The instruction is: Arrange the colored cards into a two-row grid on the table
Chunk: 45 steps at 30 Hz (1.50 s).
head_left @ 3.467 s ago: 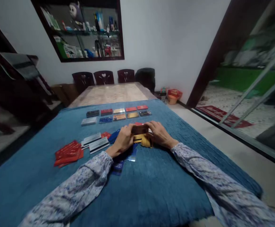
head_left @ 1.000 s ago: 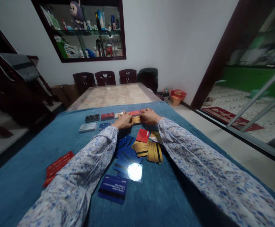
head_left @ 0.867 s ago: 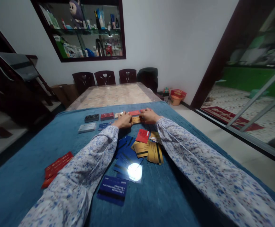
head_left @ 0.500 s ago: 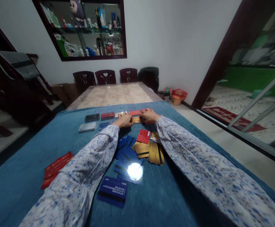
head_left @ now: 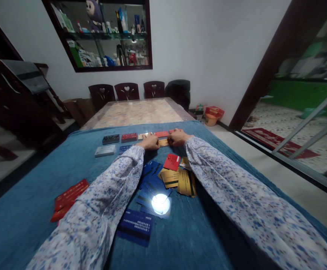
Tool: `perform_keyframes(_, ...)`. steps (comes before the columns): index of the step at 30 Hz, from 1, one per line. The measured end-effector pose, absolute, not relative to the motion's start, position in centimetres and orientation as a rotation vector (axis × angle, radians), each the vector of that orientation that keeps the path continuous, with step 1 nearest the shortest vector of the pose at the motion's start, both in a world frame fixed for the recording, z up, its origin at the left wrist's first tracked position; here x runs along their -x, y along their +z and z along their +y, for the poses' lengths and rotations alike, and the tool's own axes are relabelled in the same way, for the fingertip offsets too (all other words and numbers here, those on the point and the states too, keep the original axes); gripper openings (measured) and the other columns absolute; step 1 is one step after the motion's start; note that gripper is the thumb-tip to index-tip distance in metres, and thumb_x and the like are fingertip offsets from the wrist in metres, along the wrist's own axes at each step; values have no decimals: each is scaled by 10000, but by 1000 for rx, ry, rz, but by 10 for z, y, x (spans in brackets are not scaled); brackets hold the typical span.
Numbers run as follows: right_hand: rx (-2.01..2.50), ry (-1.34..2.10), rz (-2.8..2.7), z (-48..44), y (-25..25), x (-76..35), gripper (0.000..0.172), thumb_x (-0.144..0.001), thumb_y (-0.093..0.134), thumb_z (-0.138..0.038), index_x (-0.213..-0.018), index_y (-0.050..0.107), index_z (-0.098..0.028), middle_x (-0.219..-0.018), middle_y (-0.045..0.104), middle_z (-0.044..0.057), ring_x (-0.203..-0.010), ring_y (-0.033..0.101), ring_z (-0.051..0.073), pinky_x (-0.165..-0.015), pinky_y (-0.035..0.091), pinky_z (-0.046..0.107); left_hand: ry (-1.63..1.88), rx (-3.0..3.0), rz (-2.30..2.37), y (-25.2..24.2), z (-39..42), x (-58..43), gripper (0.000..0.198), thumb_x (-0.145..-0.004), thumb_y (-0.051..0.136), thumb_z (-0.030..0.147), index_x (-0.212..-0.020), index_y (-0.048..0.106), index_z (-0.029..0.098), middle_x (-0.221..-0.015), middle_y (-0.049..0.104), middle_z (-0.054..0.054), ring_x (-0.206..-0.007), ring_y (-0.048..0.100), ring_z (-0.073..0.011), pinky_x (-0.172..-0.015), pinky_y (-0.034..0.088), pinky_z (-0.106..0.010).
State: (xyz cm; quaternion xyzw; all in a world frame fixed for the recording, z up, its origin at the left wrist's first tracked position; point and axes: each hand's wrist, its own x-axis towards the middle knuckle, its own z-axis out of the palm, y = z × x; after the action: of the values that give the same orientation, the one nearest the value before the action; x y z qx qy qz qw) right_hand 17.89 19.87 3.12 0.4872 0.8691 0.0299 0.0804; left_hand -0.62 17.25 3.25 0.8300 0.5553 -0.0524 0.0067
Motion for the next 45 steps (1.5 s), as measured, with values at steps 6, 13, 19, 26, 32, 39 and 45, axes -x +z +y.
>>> perform_keyframes(6, -1470, 89, 2588, 203, 30, -175, 361, -809, 618, -310, -1134, 761, -250, -1204, 680, 169, -1173, 469, 386, -899, 446, 524, -180, -2555, 1739, 38, 168, 4, 226, -792, 637, 256, -979, 739, 179, -1303, 638, -158, -1317, 419, -410, -1060, 383, -640)
perform_keyframes(13, -1477, 69, 2568, 204, 31, -176, 369, -791, 633, -331, -1132, 755, -265, -1257, 670, 133, -1187, 461, 363, -921, 437, 476, -165, -2562, 1766, 37, 164, 4, 282, -809, 647, 287, -1064, 723, 195, -1323, 632, -153, -1316, 423, -405, -1065, 373, -620)
perform_keyframes(19, -1456, 81, 2562, 201, 34, -178, 360, -821, 614, -320, -1147, 739, -233, -1255, 677, 143, -1180, 475, 361, -905, 437, 455, -111, -2628, 1734, 35, 163, 8, 308, -822, 639, 309, -1101, 706, 196, -1324, 619, -159, -1298, 415, -398, -1039, 373, -601)
perform_keyframes(26, -1457, 138, 2666, 194, 37, -185, 443, -815, 647, -332, -1249, 695, -256, -1349, 628, 128, -1223, 459, 350, -916, 435, 446, 23, -2711, 1712, 36, 154, 21, 371, -871, 574, 267, -1218, 670, 178, -1336, 602, -173, -1308, 422, -374, -998, 370, -548)
perform_keyframes(32, -1447, 192, 2789, 177, 39, -187, 445, -881, 622, -335, -1300, 667, -196, -1339, 630, 169, -1230, 458, 352, -880, 400, 424, 120, -2749, 1700, 43, 132, 37, 388, -886, 577, 245, -1261, 653, 180, -1354, 603, -165, -1310, 423, -370, -1005, 358, -560)
perform_keyframes(39, -1494, 239, 2945, 152, 43, -178, 246, -941, 565, -251, -1099, 743, -190, -1166, 720, 138, -1133, 498, 295, -792, 332, 364, 254, -2761, 1700, 44, 106, 54, 344, -903, 561, 231, -1226, 678, 206, -1322, 614, -152, -1299, 423, -365, -1014, 352, -569)
perform_keyframes(45, -1485, 301, 3093, 130, 42, -164, 258, -977, 504, -230, -977, 756, -176, -1032, 752, 125, -1014, 501, 258, -747, 277, 350, 397, -2753, 1696, 37, 81, 69, 336, -896, 575, 235, -1213, 682, 223, -1276, 640, -135, -1266, 427, -348, -1009, 326, -582)
